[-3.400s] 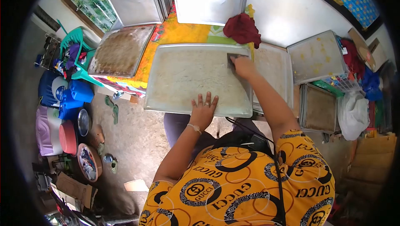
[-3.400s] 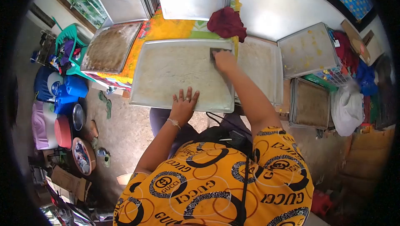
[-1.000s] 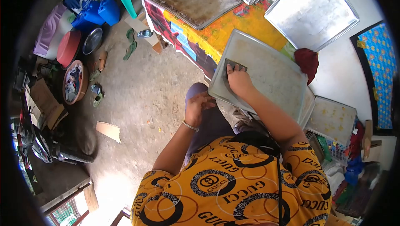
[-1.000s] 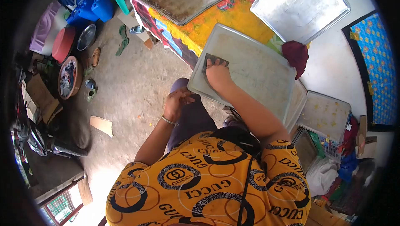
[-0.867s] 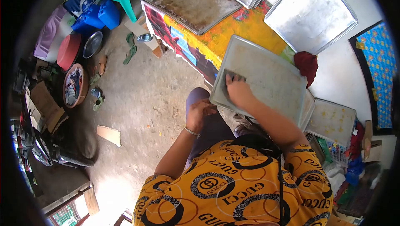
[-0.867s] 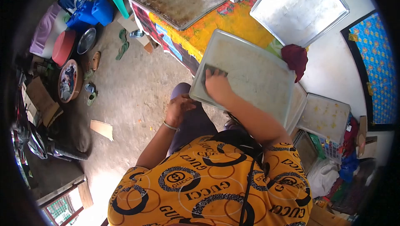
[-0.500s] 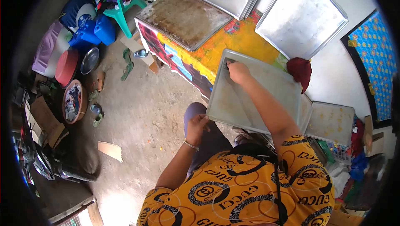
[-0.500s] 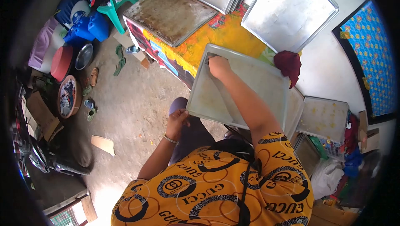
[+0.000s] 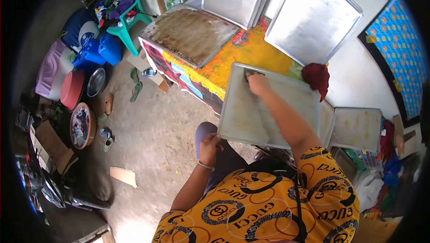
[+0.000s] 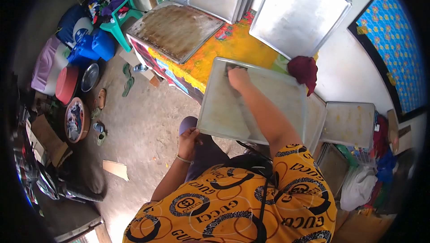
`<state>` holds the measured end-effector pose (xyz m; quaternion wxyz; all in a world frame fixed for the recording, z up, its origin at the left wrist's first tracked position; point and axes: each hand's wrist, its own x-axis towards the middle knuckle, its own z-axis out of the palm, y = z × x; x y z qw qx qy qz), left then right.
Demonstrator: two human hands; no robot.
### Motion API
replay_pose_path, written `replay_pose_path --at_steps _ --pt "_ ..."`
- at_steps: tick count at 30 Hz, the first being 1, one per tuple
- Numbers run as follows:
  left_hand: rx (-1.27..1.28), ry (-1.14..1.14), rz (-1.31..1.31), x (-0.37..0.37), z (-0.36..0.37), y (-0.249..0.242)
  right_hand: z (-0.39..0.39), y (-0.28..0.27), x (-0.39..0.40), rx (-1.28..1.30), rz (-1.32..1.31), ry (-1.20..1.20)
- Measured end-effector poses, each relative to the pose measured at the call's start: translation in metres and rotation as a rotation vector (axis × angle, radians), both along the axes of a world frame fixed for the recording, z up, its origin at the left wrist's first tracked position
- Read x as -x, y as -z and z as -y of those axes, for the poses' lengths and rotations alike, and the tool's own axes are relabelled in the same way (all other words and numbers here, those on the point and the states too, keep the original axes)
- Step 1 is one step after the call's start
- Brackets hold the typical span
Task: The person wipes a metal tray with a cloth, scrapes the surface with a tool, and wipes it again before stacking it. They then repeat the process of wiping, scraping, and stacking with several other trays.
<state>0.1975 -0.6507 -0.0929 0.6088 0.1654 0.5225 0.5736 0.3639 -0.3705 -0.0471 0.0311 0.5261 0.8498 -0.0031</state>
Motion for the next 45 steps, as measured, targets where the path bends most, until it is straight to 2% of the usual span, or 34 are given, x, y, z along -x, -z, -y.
replay_pose_path --at_steps 2,5,6,9,12,16,17,20,21,22,24,25,26,27,29,30,31,33,34,35,37,38,39,41,42,43,45 --pt "0.008 -0.033 -0.005 -0.001 -0.002 -0.003 -0.002 -0.001 -0.037 0.015 -0.078 0.010" --pt "0.026 -0.058 -0.016 -0.002 -0.004 -0.002 0.006 -0.006 -0.091 0.042 -0.015 0.080" --pt "0.029 -0.065 -0.021 -0.002 -0.004 -0.001 0.010 0.010 -0.114 -0.141 -0.040 0.064" --pt "-0.015 -0.103 -0.002 -0.004 -0.005 0.001 0.021 0.008 -0.171 -0.063 0.014 0.269" --pt "-0.017 -0.126 -0.017 -0.007 -0.006 0.001 0.035 0.006 -0.228 -0.132 -0.016 0.416" --pt "0.028 -0.088 -0.035 -0.007 -0.004 -0.006 0.076 -0.006 -0.235 0.001 -0.068 0.348" --pt "0.028 -0.085 -0.041 -0.007 -0.005 -0.004 0.096 0.004 -0.224 -0.066 -0.075 0.316" --pt "0.046 -0.079 -0.064 -0.005 -0.008 0.000 0.179 0.000 -0.171 -0.092 -0.125 0.129" --pt "0.058 -0.078 -0.075 -0.003 -0.010 0.002 0.196 0.004 -0.163 -0.036 -0.055 0.009" --pt "0.037 -0.067 -0.016 0.000 -0.014 0.007 0.218 0.000 -0.154 -0.122 -0.046 -0.069" --pt "0.000 -0.055 0.105 0.007 -0.025 0.014 0.224 -0.042 -0.154 0.165 -0.261 -0.006" --pt "0.027 0.025 0.201 0.011 -0.029 0.009 0.226 -0.056 -0.154 0.313 -0.370 0.012" --pt "0.053 0.018 0.204 0.009 -0.031 0.000 0.219 -0.053 -0.163 0.223 -0.441 0.047" --pt "0.074 0.011 0.208 0.005 -0.028 -0.011 0.212 -0.050 -0.174 0.267 -0.607 0.122" --pt "0.078 -0.099 -0.184 -0.006 -0.017 -0.028 0.198 -0.045 -0.190 0.351 -0.934 0.271" --pt "0.082 -0.155 -0.378 -0.010 -0.008 -0.032 0.208 -0.065 -0.181 0.577 -1.628 0.476" --pt "-0.104 -0.108 -0.671 0.012 -0.004 0.022 0.210 -0.071 -0.182 0.633 -1.750 0.490" --pt "-0.068 0.088 -1.330 0.015 0.034 0.059 0.207 -0.077 -0.185 0.757 -1.992 0.513" --pt "0.068 0.256 -1.103 0.008 0.060 0.056 0.205 -0.072 -0.185 0.765 -2.009 0.490" --pt "0.198 0.415 -0.866 -0.001 0.085 0.053 0.206 -0.070 -0.182 0.723 -1.960 0.466" --pt "0.188 0.515 -0.706 0.002 0.118 0.062 0.205 -0.066 -0.170 0.637 -1.875 0.417" --pt "0.200 0.735 -0.961 -0.008 0.128 0.041 0.198 -0.052 -0.164 0.567 -1.776 0.314" --pt "0.214 0.960 -1.207 -0.021 0.145 0.001 0.199 -0.057 -0.157 0.506 -1.504 0.227" --pt "-0.010 1.073 -0.698 -0.021 0.147 -0.061 0.200 -0.079 -0.128 0.361 -0.961 0.066" --pt "-0.125 1.114 -0.443 -0.021 0.138 -0.079 0.197 -0.065 -0.111 0.208 -1.022 -0.146" --pt "-0.108 0.897 -0.321 -0.023 0.129 -0.085 0.196 -0.051 -0.093 0.048 -1.070 -0.355" --pt "-0.065 0.472 -0.075 -0.031 0.111 -0.095 0.207 -0.059 -0.063 -0.188 -0.685 -0.582"
